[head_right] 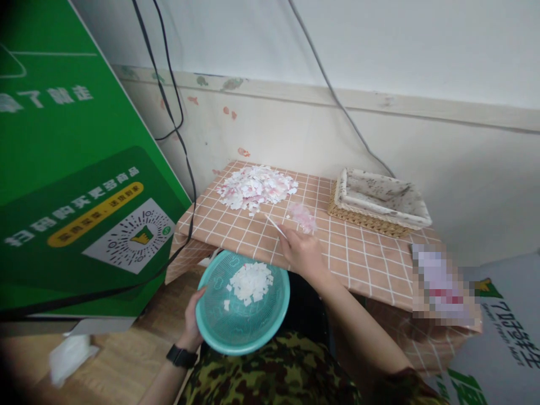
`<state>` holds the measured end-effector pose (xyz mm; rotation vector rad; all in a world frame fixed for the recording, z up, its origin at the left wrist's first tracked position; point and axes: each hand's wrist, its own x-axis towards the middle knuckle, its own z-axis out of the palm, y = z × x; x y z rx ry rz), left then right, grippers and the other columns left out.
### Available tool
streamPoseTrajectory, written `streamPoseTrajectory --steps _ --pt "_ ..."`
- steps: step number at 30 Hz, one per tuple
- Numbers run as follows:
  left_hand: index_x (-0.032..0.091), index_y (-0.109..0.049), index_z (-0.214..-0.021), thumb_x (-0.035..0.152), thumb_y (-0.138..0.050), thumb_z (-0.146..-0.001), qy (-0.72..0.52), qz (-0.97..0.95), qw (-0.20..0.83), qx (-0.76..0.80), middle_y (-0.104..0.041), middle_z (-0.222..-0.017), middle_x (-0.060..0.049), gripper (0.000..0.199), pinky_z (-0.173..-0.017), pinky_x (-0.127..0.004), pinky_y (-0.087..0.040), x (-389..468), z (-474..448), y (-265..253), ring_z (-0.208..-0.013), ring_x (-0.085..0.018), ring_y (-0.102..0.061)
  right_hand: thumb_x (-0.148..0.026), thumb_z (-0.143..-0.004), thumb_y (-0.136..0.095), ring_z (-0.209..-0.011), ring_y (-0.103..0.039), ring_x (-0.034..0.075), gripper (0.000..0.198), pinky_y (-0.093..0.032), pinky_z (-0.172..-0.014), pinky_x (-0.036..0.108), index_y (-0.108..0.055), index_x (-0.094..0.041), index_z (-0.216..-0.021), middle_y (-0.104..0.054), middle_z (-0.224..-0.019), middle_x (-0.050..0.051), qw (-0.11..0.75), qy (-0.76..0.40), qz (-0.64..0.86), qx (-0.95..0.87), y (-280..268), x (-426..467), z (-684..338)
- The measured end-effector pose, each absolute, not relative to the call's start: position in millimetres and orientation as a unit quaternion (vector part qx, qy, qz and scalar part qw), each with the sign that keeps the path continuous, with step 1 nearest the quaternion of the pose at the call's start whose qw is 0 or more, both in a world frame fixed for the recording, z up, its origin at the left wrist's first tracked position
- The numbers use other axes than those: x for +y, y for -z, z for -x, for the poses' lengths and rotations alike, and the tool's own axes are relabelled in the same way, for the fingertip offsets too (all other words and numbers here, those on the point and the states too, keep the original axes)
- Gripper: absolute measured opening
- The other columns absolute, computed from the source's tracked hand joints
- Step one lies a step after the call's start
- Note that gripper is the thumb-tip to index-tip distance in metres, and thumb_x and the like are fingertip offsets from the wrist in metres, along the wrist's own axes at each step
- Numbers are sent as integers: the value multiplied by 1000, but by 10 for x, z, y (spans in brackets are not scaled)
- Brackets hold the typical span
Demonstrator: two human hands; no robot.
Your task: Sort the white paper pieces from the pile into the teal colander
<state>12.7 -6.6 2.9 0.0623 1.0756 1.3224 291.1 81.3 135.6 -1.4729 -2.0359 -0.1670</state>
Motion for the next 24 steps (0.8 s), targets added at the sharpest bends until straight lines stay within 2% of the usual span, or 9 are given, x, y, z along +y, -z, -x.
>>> streamPoseTrajectory --steps 3,9,24 --pt "15 -70 -76 29 -68 -62 -582 -23 663 470 -72 -70 -3 20 -66 -33 -51 -66 -133 -58 -62 -20 -64 -34 -87 -43 -66 -65 20 31 -42 -58 29 -66 -22 -105 -71 -83 8 328 83 625 -703 -1515 847 -3024" --pt "15 -70 -73 28 -69 -62 -583 -18 669 460 -71 -67 -3 18 -63 -33 -51 -64 -140 -85 -61 -20 -64 -33 -85 -45 -72 -64 23 29 -39 -61 29 -69 -19 -93 -70 -77 8 318 85 656 -679 -1674 1040 -3219" --pt "13 -70 -75 30 -69 -62 -586 -26 673 451 -71 -69 -6 21 -63 -34 -52 -76 -141 -122 -62 -21 -64 -33 -84 -43 -64 -61 21 30 -35 -57 28 -68 -17 -87 -68 -70 8 278 111 673 -677 -1661 1062 -3140"
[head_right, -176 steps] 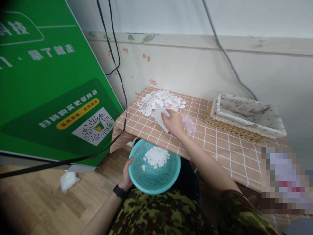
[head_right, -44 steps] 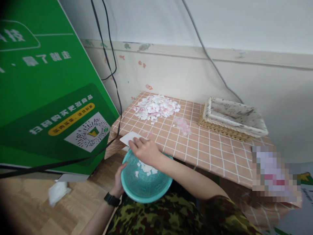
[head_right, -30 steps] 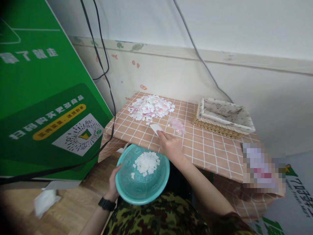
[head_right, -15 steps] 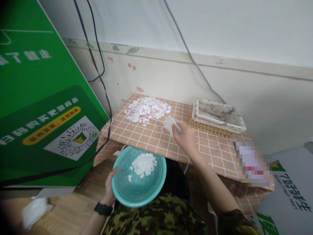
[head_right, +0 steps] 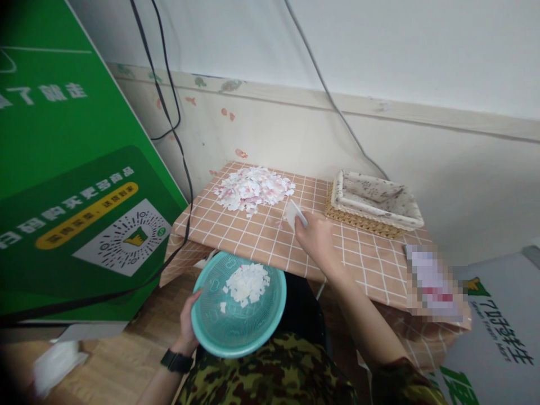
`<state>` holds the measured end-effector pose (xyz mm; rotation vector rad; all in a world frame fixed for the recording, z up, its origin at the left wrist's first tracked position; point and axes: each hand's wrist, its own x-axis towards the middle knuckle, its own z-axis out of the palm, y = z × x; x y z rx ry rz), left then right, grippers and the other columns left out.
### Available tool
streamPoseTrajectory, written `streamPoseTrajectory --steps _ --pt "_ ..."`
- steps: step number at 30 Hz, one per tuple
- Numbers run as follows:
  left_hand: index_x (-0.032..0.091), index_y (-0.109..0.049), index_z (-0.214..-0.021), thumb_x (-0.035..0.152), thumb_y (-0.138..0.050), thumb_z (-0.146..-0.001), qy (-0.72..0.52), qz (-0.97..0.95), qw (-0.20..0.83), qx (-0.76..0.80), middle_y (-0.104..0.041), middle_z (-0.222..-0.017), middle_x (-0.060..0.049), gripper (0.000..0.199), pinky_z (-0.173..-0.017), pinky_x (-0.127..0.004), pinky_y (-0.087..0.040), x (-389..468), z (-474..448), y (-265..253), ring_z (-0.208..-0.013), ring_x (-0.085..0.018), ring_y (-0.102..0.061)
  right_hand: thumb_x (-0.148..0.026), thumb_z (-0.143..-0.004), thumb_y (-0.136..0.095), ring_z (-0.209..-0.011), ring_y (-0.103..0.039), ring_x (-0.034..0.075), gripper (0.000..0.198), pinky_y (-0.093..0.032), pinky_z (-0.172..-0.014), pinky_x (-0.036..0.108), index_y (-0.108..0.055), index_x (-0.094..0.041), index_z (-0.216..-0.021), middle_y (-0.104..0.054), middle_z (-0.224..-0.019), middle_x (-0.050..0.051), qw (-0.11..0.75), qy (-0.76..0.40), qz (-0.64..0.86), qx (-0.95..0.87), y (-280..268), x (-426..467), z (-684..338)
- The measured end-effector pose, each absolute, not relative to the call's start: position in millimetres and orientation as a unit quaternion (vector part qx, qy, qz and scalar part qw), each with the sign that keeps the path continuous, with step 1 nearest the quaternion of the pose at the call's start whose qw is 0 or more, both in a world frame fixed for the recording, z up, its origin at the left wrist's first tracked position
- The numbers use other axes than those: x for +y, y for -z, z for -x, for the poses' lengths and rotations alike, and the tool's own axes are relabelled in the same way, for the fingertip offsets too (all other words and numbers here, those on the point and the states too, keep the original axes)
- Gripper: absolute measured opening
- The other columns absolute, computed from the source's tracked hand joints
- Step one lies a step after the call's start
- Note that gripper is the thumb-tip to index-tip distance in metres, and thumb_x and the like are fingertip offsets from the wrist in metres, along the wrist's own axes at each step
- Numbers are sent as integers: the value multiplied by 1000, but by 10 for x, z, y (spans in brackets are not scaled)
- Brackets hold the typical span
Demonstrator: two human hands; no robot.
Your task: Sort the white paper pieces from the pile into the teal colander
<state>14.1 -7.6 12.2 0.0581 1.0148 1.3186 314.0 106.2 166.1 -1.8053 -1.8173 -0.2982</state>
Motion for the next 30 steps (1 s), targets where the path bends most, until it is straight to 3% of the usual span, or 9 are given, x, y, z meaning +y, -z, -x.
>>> streamPoseTrajectory --steps 8,30 --pt "13 -70 -72 29 -71 -60 -596 -17 666 449 -70 -66 -4 20 -61 -32 -51 -70 -121 -49 -60 -20 -63 -31 -85 -42 -68 -63 20 30 -37 -60 27 -68 -18 -94 -70 -80 7 283 80 641 -709 -1671 1226 -2914" --pt "13 -70 -79 31 -68 -64 -594 -26 669 447 -71 -72 -5 23 -66 -33 -50 -80 -61 85 -64 -20 -63 -32 -80 -46 -68 -62 21 28 -37 -64 28 -70 -17 -85 -70 -74 8 255 40 645 -720 -1863 1471 -2779"
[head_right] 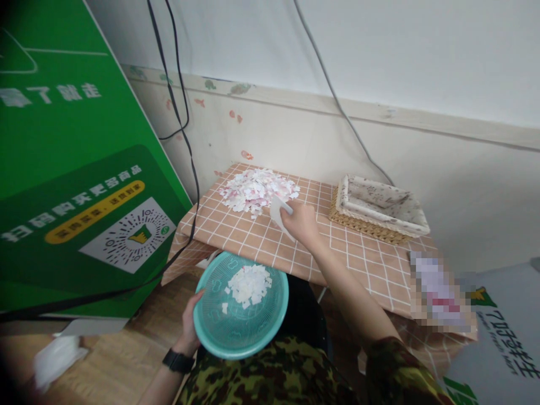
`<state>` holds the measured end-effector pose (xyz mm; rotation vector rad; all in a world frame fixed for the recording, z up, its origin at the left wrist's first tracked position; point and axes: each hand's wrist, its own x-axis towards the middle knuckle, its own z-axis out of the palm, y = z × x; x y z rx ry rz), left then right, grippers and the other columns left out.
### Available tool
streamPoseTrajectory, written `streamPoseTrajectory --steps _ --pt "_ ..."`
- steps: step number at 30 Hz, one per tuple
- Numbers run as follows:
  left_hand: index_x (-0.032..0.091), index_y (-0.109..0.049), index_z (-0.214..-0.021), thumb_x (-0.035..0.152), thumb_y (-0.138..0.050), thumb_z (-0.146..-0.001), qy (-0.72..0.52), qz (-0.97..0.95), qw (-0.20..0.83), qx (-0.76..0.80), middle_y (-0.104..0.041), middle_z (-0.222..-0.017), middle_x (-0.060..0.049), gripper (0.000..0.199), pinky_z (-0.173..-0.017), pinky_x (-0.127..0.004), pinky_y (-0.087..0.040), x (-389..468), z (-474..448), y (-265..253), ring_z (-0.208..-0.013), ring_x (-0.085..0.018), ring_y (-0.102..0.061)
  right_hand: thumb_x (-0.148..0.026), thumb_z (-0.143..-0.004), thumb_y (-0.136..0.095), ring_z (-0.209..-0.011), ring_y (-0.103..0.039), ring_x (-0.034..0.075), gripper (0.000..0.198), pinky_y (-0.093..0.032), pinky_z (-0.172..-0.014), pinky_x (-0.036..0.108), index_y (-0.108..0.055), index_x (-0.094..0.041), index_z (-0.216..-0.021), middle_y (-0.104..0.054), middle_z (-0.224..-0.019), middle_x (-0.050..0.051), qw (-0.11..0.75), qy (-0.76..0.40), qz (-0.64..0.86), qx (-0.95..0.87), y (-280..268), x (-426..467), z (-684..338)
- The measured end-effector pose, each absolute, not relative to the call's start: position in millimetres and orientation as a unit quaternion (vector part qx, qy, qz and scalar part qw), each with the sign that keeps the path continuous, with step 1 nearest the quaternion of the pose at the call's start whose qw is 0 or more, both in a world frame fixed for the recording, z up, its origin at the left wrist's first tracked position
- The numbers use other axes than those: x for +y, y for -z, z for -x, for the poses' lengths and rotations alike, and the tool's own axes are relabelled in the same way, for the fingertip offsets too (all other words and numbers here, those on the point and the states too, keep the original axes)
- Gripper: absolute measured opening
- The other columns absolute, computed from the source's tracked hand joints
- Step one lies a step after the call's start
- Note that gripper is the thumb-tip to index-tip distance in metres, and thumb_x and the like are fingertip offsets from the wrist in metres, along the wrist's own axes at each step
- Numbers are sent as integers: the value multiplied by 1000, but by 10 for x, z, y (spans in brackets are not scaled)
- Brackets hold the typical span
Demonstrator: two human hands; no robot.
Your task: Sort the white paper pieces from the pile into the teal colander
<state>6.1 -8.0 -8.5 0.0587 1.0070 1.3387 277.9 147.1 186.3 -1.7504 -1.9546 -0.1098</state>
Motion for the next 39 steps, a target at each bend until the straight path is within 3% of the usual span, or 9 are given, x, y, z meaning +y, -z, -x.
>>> streamPoseTrajectory --steps 15,21,29,39 --pt "14 -70 -78 31 -68 -64 -597 -25 665 448 -71 -71 -4 22 -66 -32 -50 -77 -77 48 -64 -20 -63 -32 -80 -47 -66 -62 21 27 -35 -61 28 -70 -17 -81 -69 -71 7 222 25 647 -729 -1992 1395 -2690" --pt "13 -70 -78 31 -67 -65 -591 -32 670 449 -71 -71 -5 22 -66 -33 -50 -84 -74 56 -63 -20 -63 -35 -79 -50 -71 -63 21 27 -38 -62 28 -71 -20 -88 -70 -78 6 268 -17 620 -737 -1952 1342 -2680" --pt "13 -70 -77 31 -67 -66 -586 -21 679 442 -72 -71 -5 21 -66 -33 -50 -88 -75 37 -64 -20 -64 -40 -85 -43 -75 -63 23 36 -42 -66 31 -69 -18 -94 -70 -86 9 409 -13 653 -637 -1632 1152 -2705" --pt "14 -70 -76 30 -69 -63 -591 -12 672 445 -71 -69 -4 21 -63 -33 -51 -79 -82 26 -61 -20 -63 -39 -85 -41 -70 -60 22 36 -40 -64 30 -69 -16 -88 -69 -78 9 405 -56 662 -628 -1518 1280 -2521"
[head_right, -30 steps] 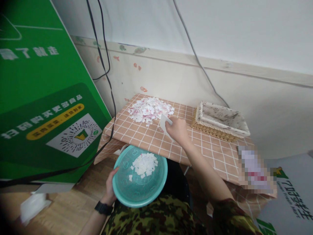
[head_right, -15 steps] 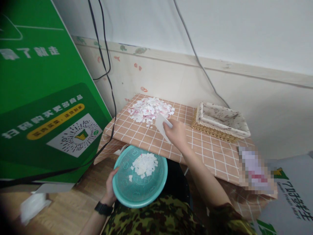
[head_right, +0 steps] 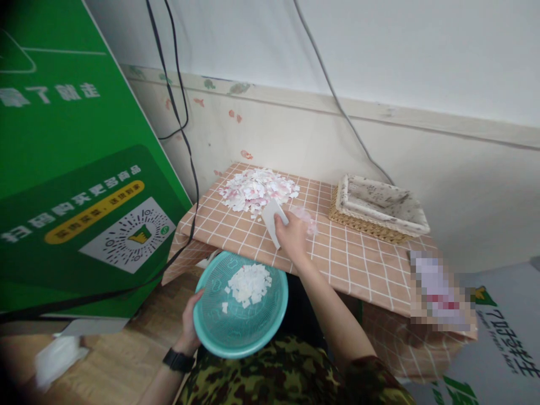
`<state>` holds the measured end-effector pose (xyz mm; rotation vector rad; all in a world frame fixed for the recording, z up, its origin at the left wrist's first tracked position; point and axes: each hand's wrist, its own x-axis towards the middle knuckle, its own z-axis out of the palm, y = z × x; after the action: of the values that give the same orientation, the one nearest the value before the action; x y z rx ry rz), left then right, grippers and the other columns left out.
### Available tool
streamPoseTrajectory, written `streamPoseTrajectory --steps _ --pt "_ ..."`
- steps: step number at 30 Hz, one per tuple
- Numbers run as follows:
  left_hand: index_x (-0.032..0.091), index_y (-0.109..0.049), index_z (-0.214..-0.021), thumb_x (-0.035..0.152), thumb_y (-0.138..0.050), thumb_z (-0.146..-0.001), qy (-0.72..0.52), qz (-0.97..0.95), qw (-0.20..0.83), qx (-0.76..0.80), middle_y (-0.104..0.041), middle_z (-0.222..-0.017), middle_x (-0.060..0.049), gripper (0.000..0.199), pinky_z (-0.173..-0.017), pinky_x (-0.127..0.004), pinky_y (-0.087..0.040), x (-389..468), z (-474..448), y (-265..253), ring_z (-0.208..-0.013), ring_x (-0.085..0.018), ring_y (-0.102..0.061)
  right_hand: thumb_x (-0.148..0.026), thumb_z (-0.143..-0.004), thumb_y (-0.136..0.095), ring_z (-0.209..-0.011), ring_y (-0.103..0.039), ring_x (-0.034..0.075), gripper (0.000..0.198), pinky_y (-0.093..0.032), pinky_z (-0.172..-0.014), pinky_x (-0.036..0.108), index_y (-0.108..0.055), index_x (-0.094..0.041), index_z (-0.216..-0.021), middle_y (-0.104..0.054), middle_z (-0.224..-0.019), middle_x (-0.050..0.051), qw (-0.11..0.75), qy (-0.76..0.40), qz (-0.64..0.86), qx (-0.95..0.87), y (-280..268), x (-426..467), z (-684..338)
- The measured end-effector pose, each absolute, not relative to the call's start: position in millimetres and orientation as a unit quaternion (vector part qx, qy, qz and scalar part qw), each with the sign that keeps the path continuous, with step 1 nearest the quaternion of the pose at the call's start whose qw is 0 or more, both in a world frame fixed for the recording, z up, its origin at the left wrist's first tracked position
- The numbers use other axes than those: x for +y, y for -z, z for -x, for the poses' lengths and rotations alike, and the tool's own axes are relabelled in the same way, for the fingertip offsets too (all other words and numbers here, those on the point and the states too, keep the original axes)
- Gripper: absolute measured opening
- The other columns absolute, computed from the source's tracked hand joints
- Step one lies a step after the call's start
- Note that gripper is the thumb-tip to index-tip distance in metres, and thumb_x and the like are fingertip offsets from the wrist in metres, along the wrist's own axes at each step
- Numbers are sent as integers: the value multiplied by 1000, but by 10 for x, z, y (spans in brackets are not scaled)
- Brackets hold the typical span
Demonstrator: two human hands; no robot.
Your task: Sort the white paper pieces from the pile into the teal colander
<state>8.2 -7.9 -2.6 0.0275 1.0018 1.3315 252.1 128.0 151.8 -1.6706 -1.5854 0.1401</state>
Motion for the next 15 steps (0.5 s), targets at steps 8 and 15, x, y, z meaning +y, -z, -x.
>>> streamPoseTrajectory --steps 8,15 --pt "14 -70 -72 31 -70 -60 -589 -7 669 453 -71 -67 -3 20 -64 -32 -49 -73 -89 -9 -61 -20 -62 -44 -84 -43 -79 -60 24 39 -41 -69 32 -68 -16 -96 -69 -87 11 421 -49 681 -597 -1386 1282 -2682" --pt "15 -70 -76 33 -69 -62 -585 -10 672 454 -71 -69 -4 23 -65 -33 -49 -86 -81 33 -62 -21 -63 -46 -83 -42 -73 -60 26 43 -40 -63 33 -68 -13 -92 -68 -83 13 434 -15 699 -568 -1402 1250 -2938"
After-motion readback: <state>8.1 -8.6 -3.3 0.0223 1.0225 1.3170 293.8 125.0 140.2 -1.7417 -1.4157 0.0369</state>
